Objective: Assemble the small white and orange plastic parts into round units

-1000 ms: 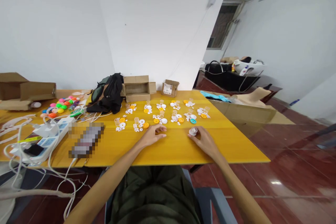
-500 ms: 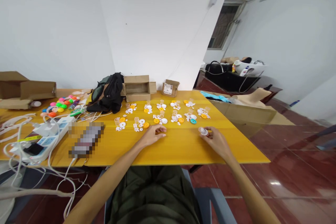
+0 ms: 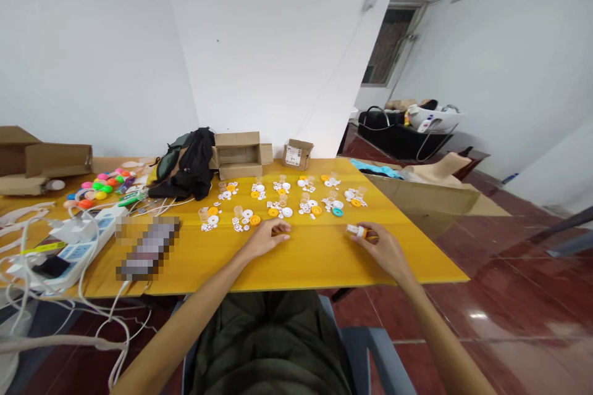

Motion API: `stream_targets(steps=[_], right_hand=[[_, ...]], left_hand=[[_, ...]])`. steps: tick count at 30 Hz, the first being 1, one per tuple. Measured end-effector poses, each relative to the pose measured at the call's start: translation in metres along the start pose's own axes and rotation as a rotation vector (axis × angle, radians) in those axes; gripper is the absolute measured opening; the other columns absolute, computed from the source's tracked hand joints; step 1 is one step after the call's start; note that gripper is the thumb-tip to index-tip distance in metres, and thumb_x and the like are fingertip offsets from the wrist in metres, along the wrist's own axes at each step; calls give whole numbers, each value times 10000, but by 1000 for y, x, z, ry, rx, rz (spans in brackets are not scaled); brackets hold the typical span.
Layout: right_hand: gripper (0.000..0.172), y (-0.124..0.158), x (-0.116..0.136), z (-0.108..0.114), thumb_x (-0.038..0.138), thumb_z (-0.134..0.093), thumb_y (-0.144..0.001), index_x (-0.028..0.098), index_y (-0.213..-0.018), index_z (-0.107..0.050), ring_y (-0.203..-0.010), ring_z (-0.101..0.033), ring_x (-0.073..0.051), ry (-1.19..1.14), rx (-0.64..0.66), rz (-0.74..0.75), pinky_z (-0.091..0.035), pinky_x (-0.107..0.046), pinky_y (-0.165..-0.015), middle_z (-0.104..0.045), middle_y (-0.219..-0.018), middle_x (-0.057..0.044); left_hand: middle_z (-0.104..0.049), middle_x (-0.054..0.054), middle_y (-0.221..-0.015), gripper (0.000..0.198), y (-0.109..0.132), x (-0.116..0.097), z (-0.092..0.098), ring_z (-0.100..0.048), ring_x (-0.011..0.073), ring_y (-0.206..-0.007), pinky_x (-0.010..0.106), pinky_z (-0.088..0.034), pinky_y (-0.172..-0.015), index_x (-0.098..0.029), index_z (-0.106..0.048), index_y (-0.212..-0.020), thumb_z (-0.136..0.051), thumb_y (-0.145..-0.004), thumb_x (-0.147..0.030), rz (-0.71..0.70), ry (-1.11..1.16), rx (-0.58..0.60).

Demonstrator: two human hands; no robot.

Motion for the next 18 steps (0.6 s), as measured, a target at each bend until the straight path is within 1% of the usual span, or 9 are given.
stream_targets(steps=[2,4,6,8,10,11,14,16,18], right_hand=[[386,3,5,-6,548,-720,-670,234,-888,-672,-718,-692,-259,-63,18,-25,-570,-408,-713,-755,-901,-93],[389,7,14,-17,537,-734,-670,234,-906,-672,-724,-700,-256,-139,46,-43,-574,-405,-722,-761,-904,-85],[392,11,27,-36,526,-743,-678,230,-926,-675,-752,-712,-257,-234,115,-49,-577,-396,-731,-767,-909,-78],[404,15,43,-60,514,-759,-675,223,-944,-677,-773,-719,-259,-318,201,-44,-579,-387,-735,-768,-879,-68],[404,18,60,-83,508,-778,-663,222,-929,-674,-817,-723,-256,-408,254,-23,-578,-374,-754,-770,-907,-60],[400,19,68,-94,505,-782,-663,222,-923,-671,-817,-721,-249,-445,283,-18,-576,-365,-750,-769,-905,-52],[382,20,83,-116,479,-789,-664,218,-913,-664,-739,-700,-218,-500,373,-39,-562,-332,-691,-751,-815,-16],[383,20,87,-122,465,-800,-655,217,-915,-666,-741,-694,-212,-535,381,-53,-560,-328,-692,-748,-819,-11],[392,20,88,-122,459,-803,-658,221,-944,-678,-784,-703,-222,-577,373,-64,-569,-345,-734,-757,-860,-21]], left_hand=[[-747,65,-951,183,0,-1,0,-664,207,-876,335,-509,-835,-193,-722,-919,-733,-779,-311,-5,-3,6],[-743,66,-946,195,1,-3,-1,-665,206,-876,334,-506,-837,-191,-716,-929,-726,-791,-328,-15,-8,17],[-740,67,-963,236,2,-5,-1,-666,202,-878,330,-506,-840,-192,-709,-981,-723,-800,-343,-29,-5,30],[-735,68,-1019,324,3,-8,-2,-667,195,-882,319,-510,-828,-202,-691,-1088,-725,-805,-358,-44,10,43],[-728,63,-1065,402,4,-10,-2,-665,192,-882,309,-512,-804,-218,-661,-1180,-720,-813,-371,-54,24,56],[-726,60,-1070,406,5,-11,-3,-661,192,-883,308,-510,-801,-222,-657,-1192,-712,-821,-377,-57,27,61],[-728,57,-1016,328,6,-14,-2,-649,197,-882,314,-504,-820,-204,-688,-1114,-677,-852,-401,-61,34,46],[-726,57,-981,310,7,-15,-1,-644,199,-877,315,-502,-826,-192,-698,-1059,-664,-863,-429,-51,54,27],[-723,54,-963,326,6,-16,-1,-645,199,-876,314,-504,-823,-190,-694,-1036,-663,-861,-464,-36,87,21]])
Point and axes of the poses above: each hand's wrist, its own y-axis away from the middle knuckle, its own z-axis out of the back of the hand, x = y × z, the point moved 3 cm from there along -y, towards the middle knuckle
